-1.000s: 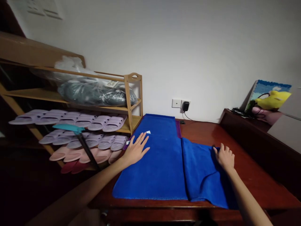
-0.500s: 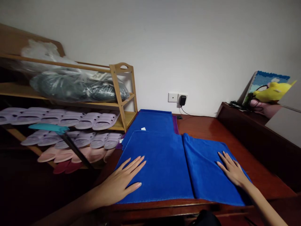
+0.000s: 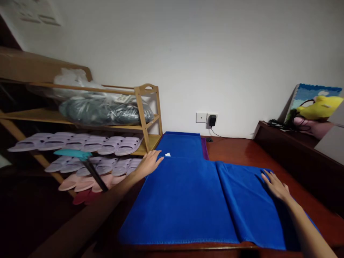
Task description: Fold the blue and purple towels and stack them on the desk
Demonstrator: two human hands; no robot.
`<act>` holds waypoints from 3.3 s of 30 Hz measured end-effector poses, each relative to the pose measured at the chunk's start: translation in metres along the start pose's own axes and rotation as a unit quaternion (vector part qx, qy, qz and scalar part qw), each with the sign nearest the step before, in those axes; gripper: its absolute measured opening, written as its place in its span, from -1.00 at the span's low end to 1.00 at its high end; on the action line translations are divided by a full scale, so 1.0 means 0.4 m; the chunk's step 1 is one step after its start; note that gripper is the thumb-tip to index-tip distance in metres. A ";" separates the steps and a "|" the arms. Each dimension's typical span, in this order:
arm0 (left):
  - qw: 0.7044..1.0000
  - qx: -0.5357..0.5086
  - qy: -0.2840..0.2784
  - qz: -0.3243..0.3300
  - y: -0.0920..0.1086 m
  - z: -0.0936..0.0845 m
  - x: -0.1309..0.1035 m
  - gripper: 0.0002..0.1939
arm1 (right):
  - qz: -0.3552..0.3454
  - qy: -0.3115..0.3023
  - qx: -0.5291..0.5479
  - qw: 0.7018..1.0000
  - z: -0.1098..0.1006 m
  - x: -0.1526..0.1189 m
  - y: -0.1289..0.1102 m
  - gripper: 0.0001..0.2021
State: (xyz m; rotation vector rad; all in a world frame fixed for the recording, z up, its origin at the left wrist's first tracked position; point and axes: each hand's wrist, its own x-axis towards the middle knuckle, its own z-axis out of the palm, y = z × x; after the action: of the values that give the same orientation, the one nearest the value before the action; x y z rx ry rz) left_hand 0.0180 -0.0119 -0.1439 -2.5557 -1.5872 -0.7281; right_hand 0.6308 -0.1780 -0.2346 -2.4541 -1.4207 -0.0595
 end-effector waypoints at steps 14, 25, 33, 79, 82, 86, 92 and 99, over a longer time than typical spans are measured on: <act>0.988 -0.148 0.032 -0.001 -0.053 0.044 0.062 -0.83 | 0.051 -0.038 0.018 0.998 -0.037 0.054 -0.020 -0.35; 0.969 -0.226 0.095 -0.042 -0.039 -0.003 0.047 -0.68 | 0.153 0.030 0.015 0.988 -0.009 0.106 0.004 -0.48; 0.973 -0.214 0.080 -0.034 -0.107 -0.094 0.027 -0.67 | 0.084 0.054 0.052 0.994 -0.011 0.129 -0.026 -0.59; 0.949 -0.029 -0.231 0.214 0.443 0.261 0.160 -0.36 | -0.416 0.216 -0.076 0.880 -0.023 -0.674 -0.546 -0.28; 0.948 -0.031 -0.232 0.217 0.436 0.255 0.170 -0.35 | -0.423 0.208 -0.059 0.880 -0.033 -0.678 -0.547 -0.26; 0.961 -0.028 -0.172 0.216 0.454 0.233 0.144 -0.42 | -0.395 0.153 0.009 0.906 -0.074 -0.623 -0.451 -0.39; 0.954 -0.044 -0.174 0.239 0.466 0.231 0.051 -0.31 | -0.139 0.118 -0.016 0.983 -0.074 -0.463 -0.115 -0.47; 0.952 -0.050 -0.196 0.230 0.464 0.209 0.081 -0.32 | -0.039 0.109 0.091 0.989 -0.052 -0.454 -0.022 -0.40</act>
State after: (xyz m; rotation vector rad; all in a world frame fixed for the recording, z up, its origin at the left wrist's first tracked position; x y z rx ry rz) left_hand 0.2193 -0.0494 -0.1672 -3.1179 -0.9557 -0.2712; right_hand 0.5333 -0.3324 -0.2466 -2.1713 -1.3621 -0.1993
